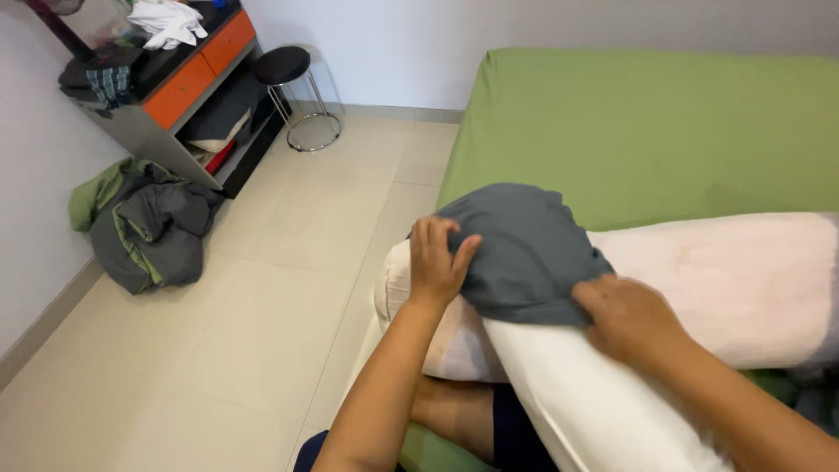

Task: The person puts a gray pillowcase onto a rectangular pillow, smoothing it and tucking the edges. They then put a gray pillowcase onto a long cylindrical pillow, pulling it over the length of the pillow.

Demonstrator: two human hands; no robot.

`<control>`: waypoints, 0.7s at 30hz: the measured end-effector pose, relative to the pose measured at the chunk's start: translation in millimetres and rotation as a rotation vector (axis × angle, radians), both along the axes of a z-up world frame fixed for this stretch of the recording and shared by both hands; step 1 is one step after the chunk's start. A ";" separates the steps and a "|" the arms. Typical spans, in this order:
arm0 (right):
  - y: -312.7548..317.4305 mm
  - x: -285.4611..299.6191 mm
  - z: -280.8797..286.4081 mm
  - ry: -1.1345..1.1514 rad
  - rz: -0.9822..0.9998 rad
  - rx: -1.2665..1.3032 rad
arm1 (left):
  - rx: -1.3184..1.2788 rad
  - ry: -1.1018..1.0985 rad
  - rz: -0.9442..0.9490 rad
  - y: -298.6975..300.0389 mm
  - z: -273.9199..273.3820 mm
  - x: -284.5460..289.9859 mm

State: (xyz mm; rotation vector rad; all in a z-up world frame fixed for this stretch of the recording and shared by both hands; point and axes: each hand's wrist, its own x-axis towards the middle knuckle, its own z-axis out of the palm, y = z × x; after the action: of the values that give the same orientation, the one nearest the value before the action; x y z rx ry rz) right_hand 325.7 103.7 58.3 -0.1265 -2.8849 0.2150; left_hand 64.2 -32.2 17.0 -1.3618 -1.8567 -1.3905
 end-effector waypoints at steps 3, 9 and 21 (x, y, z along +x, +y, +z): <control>20.5 4.5 28.1 -0.005 -0.397 0.025 | -0.091 -0.011 -0.112 -21.6 -50.4 19.0; -28.6 13.3 33.7 -0.002 -0.247 -0.224 | -0.035 -0.162 -0.292 -15.6 -68.4 46.3; 58.8 -11.6 -40.8 -0.150 -0.764 -0.084 | -0.441 -0.314 -0.678 -17.7 -113.3 144.5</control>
State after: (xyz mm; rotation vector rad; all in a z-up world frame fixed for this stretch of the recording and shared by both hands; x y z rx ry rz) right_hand 314.1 162.5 17.5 -1.2615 -2.7251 0.1804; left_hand 208.6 -50.0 -96.2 -2.2613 -2.0863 -1.6332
